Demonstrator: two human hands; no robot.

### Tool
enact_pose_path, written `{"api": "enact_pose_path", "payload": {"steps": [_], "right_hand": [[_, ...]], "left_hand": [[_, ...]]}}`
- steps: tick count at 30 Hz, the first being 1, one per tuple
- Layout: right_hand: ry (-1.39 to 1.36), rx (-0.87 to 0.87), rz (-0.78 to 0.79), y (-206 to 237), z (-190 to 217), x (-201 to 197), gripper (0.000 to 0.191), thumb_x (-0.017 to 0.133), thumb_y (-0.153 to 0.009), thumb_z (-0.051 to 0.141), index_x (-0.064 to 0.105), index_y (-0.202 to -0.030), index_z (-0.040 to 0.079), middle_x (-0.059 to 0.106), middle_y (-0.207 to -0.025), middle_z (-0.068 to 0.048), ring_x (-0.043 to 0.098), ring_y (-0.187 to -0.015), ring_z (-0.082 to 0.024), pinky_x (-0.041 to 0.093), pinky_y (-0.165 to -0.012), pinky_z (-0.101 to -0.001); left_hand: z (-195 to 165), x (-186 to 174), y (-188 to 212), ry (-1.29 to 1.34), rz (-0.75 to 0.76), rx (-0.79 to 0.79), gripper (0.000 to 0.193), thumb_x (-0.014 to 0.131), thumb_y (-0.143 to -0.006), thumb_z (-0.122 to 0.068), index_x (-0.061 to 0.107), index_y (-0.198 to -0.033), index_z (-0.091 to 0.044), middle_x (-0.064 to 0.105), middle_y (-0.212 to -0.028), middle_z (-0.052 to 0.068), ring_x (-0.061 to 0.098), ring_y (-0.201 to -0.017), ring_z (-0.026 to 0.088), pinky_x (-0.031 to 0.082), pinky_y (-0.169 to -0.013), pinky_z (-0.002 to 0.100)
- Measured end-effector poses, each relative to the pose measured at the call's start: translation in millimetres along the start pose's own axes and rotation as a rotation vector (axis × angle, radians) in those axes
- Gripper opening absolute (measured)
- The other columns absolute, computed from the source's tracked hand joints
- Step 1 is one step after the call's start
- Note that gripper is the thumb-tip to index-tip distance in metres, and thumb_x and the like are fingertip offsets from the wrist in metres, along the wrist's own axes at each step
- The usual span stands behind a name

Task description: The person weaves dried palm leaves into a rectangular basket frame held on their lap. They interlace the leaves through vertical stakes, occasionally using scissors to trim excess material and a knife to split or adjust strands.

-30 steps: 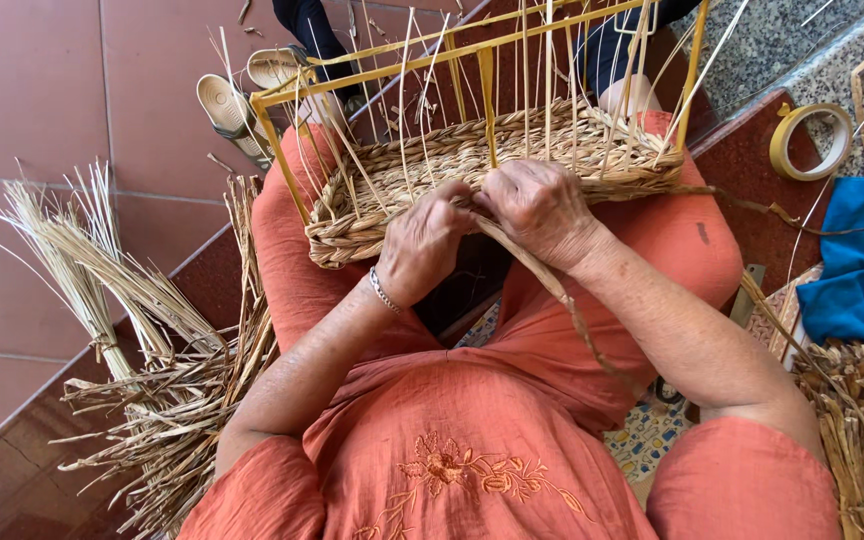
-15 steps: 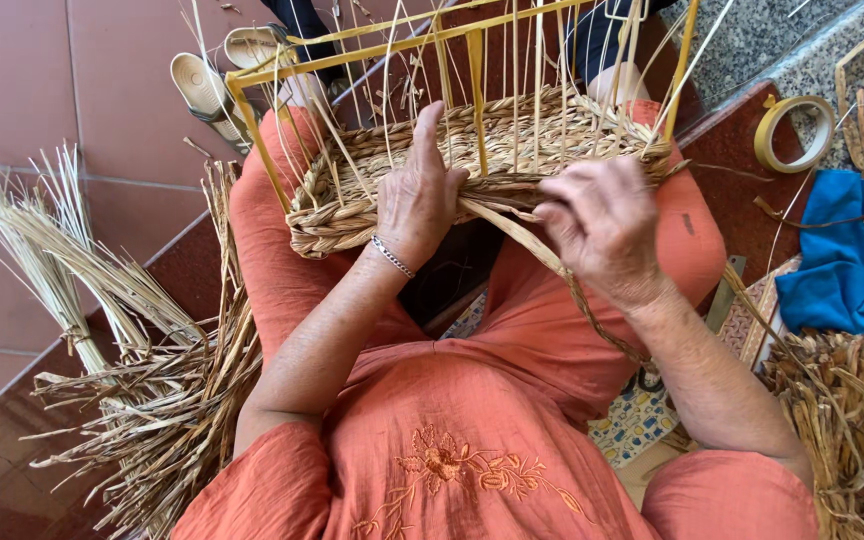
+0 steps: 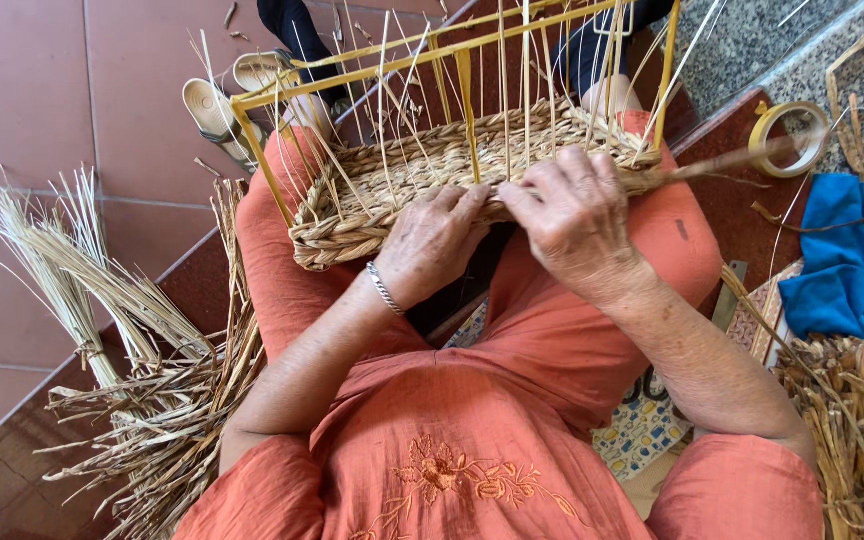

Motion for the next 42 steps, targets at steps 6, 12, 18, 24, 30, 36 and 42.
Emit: {"api": "enact_pose_path", "payload": {"steps": [6,12,18,24,30,36,42], "right_hand": [[-0.08,-0.06,-0.331,-19,4,-16,0.012,0.073,-0.09,0.01,0.07,-0.101,0.01,0.069,-0.098,-0.006,0.062,-0.092,-0.024,0.048,-0.084,-0.0404],[-0.601,0.288,0.028,-15,-34,81,0.016,0.067,-0.101,0.005,0.07,-0.116,0.002,0.075,-0.093,-0.015,0.075,-0.077,-0.025,0.059,-0.067,-0.0346],[-0.993,0.73,0.553,-1,-59,139,0.039,0.055,-0.104,0.012,0.056,-0.141,0.001,0.075,-0.076,-0.014,0.072,-0.055,-0.017,0.058,-0.048,-0.0294],[-1.377,0.798,0.535,-1,-57,146,0.052,0.057,-0.097,0.005,0.046,-0.148,0.001,0.074,-0.097,-0.012,0.069,-0.054,-0.011,0.053,-0.042,-0.0231],[-1.546,0.905,0.304,7,-60,154,0.055,0.065,-0.091,-0.005,0.055,-0.144,-0.001,0.076,-0.102,-0.01,0.06,-0.053,-0.004,0.048,-0.043,-0.0183],[-1.471,0.94,0.166,12,-61,150,0.048,0.064,-0.084,-0.011,0.064,-0.13,0.0,0.076,-0.095,-0.008,0.058,-0.055,-0.001,0.043,-0.043,-0.0167],[-1.318,0.909,0.159,24,-57,133,0.032,0.073,-0.089,-0.002,0.065,-0.12,-0.002,0.076,-0.091,-0.005,0.064,-0.064,0.0,0.048,-0.049,-0.0157]], "left_hand": [[24,6,-4,0.196,-0.27,-0.242,0.022,0.069,-0.098,-0.008,0.059,-0.118,-0.007,0.073,-0.087,0.015,0.073,-0.071,0.03,0.057,-0.062,0.04],[47,15,0,0.367,-0.393,-0.478,0.034,0.071,-0.095,-0.009,0.051,-0.123,-0.004,0.072,-0.072,0.009,0.07,-0.058,0.023,0.052,-0.054,0.036],[53,27,-17,0.162,-0.355,-0.377,0.011,0.074,-0.094,-0.013,0.066,-0.1,-0.008,0.075,-0.079,0.008,0.072,-0.066,0.022,0.056,-0.061,0.037],[75,42,-31,0.246,0.2,-0.532,0.014,0.063,-0.089,-0.011,0.073,-0.098,-0.014,0.078,-0.084,0.008,0.075,-0.071,0.023,0.059,-0.07,0.037],[68,33,-31,0.286,0.09,-0.496,0.017,0.067,-0.083,-0.009,0.063,-0.099,-0.005,0.078,-0.086,0.012,0.076,-0.083,0.028,0.059,-0.075,0.04],[48,23,-20,0.214,-0.006,-0.37,0.024,0.07,-0.092,-0.008,0.054,-0.109,-0.002,0.076,-0.093,0.016,0.074,-0.083,0.036,0.057,-0.073,0.046],[24,12,-1,0.097,-0.11,-0.171,0.01,0.068,-0.093,-0.003,0.063,-0.102,-0.004,0.071,-0.087,0.017,0.069,-0.083,0.038,0.056,-0.074,0.047]]}}
Point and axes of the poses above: each hand's wrist, its own y-axis away from the middle knuckle, its own x-axis out of the palm, z = x × y, the point moved 6 cm from there along -y, towards the middle knuckle
